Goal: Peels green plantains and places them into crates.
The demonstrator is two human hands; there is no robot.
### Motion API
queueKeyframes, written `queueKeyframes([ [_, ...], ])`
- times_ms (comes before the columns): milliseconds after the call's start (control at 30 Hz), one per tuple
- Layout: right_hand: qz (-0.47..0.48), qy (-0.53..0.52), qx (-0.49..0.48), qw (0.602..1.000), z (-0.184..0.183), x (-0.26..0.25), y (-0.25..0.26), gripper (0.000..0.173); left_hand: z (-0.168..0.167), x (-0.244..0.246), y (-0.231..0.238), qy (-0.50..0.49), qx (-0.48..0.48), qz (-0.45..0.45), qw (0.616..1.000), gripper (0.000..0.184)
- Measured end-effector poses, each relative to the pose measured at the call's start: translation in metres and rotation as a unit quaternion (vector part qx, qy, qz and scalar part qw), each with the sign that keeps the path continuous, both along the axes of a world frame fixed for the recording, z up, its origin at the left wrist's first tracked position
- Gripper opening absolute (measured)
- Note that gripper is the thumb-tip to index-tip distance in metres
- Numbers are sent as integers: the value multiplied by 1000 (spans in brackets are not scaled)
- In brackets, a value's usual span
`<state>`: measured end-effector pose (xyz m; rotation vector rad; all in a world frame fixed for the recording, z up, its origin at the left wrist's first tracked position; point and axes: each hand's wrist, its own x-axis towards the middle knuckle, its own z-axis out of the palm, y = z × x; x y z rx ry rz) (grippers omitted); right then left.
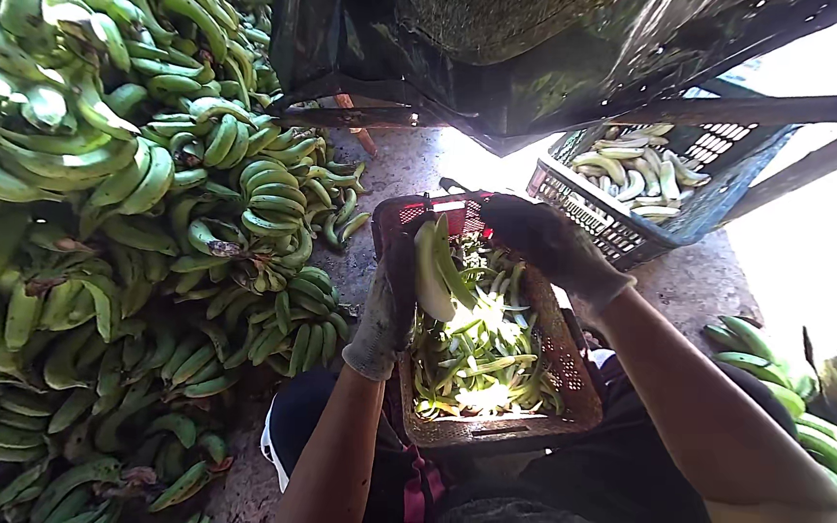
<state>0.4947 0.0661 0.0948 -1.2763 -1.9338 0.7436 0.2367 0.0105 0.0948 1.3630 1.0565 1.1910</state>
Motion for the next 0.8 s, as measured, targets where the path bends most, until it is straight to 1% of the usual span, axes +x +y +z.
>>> queueKeyframes([
  [67, -28, 144, -69, 987, 1, -1, 1, 28, -3, 0, 4, 43, -18, 23, 999, 44],
  [100, -30, 192, -87, 977, 6, -8, -3, 27, -5, 3, 7, 54, -40, 41, 997, 45],
  [133, -37, 181, -76, 980, 9, -17, -8, 31, -11, 8, 9, 45, -59, 53, 996, 44],
  [200, -39, 34, -43, 998, 7, -34, -21, 56, -23, 18, 9, 2, -96, 17, 995, 39],
  [233, -43, -40, -35, 998, 0, -41, -25, 63, -28, 26, 7, -5, -112, 6, 994, 32],
  [267, -40, -93, -49, 994, -6, -44, -26, 64, -30, 31, 7, -6, -129, -20, 991, 30],
  [300, -39, -100, -72, 992, -12, -40, -25, 61, -29, 33, 8, -12, -146, -50, 988, 31],
  [333, -37, -77, -97, 992, -17, -33, -23, 56, -29, 35, 10, -16, -165, -71, 984, 33],
  [400, -31, 10, -159, 987, -14, -12, -20, 47, -33, 31, 21, -38, -192, -115, 974, 41],
  [433, -33, 60, -192, 979, -9, 0, -18, 45, -41, 29, 31, -32, -190, -116, 974, 44],
  [467, -48, 95, -213, 971, -6, 14, -16, 45, -51, 27, 43, -5, -181, -101, 978, 46],
  [500, -80, 113, -207, 969, -1, 29, -13, 44, -60, 25, 56, 65, -168, -76, 981, 47],
  [533, -134, 97, -170, 971, 7, 44, -13, 42, -65, 26, 69, 198, -150, -57, 967, 48],
  [567, -205, 39, -118, 971, 18, 59, -12, 42, -70, 25, 79, 365, -136, -68, 919, 50],
  [600, -277, -30, -67, 958, 27, 76, -11, 48, -80, 26, 82, 518, -130, -84, 841, 49],
  [633, -334, -82, -21, 939, 31, 95, -9, 57, -96, 28, 80, 623, -146, -95, 763, 48],
  [667, -364, -105, 19, 925, 31, 114, -7, 63, -116, 30, 74, 684, -174, -102, 701, 56],
  [700, -383, -124, 59, 914, 31, 129, -4, 64, -137, 33, 68, 722, -198, -100, 655, 68],
  [733, -393, -133, 74, 907, 33, 137, -4, 64, -150, 36, 60, 738, -222, -94, 630, 73],
  [800, -395, -119, 79, 907, 42, 130, -12, 65, -177, 37, 54, 743, -229, -49, 627, 64],
])
